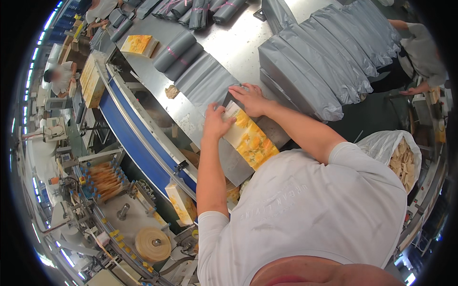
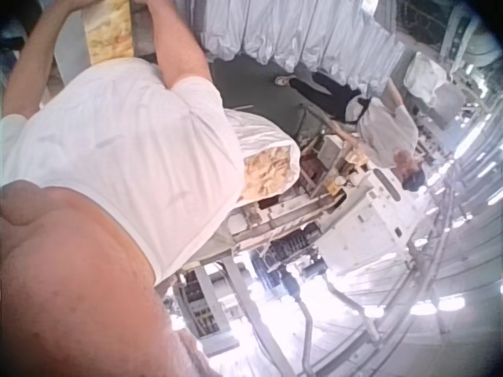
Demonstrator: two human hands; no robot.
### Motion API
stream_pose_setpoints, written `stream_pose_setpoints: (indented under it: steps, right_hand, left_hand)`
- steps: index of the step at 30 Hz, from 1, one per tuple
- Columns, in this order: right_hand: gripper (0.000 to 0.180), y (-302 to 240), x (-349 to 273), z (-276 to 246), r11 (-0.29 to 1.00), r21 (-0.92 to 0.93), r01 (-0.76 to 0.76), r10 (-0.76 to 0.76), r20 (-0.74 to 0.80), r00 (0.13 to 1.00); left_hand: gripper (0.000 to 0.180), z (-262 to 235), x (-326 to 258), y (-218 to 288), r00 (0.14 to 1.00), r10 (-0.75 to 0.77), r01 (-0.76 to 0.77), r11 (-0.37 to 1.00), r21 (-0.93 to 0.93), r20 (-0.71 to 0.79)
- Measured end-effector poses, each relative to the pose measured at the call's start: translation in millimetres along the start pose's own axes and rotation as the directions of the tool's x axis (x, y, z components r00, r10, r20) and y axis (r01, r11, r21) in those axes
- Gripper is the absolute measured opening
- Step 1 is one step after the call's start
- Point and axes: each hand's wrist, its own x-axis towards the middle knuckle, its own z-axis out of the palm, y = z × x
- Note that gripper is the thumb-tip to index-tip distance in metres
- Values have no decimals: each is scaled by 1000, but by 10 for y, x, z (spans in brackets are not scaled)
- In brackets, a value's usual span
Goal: The person repeatedly picks up yellow boxes from a conveyor belt, places them into grey poly mailers on a metal table, folds the mailers closed, and stacks them. The process is repeated for multiple items.
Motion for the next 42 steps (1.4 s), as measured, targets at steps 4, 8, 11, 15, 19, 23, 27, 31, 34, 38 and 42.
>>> stream_pose_setpoints:
  steps: [4, 8, 11, 15, 19, 23, 27, 31, 34, 38, 42]
  right_hand:
    - [88, -88, -190, -120, 994, 32, 104, -105, 27, 994]
    - [82, -90, -450, -56, 978, 1, 207, -207, 22, 978]
    - [67, 154, -384, 190, 955, 178, 238, -207, -176, 962]
    - [32, 245, -134, 418, 958, 280, 71, 81, -495, 865]
    - [16, 203, -61, 283, 996, -1, -87, 86, -150, 985]
    - [21, 232, -214, 380, 991, -46, -127, 120, -128, 984]
    - [24, 282, -885, 416, 981, -59, -184, 190, 115, 975]
    - [32, 377, -1638, 469, 992, -126, 0, 77, 608, 790]
    - [32, 500, -1736, 554, 996, 88, 8, -63, 637, 769]
    - [25, 654, -1409, 657, 946, 249, -207, 186, 106, 977]
    - [26, -152, -1349, -56, 940, -309, 142, 91, 631, 771]
  left_hand:
    - [79, 236, 26, 150, 976, 13, 17, 991, 133, -218]
    - [72, 886, -157, -186, 827, -339, 151, 902, -404, -449]
    - [64, 1094, -522, -130, 859, -190, -21, 914, -404, -476]
    - [54, 1112, -773, -213, 856, -65, -157, 912, -378, -512]
    - [33, 1063, -539, -451, 674, -422, 98, 865, -493, -606]
    - [22, 904, -397, -607, 859, -112, 183, 978, 96, -500]
    - [27, 1025, -755, -502, 985, -45, 65, 991, 114, -168]
    - [32, 1506, -1600, -494, 957, 85, -38, 985, -170, 277]
    - [29, 1594, -1738, -464, 957, -170, 245, 909, -337, 236]
    - [23, 1344, -1485, -420, 916, -313, 180, 880, -438, -251]
    - [24, 1464, -1674, -358, 988, -142, 132, 980, -150, -57]
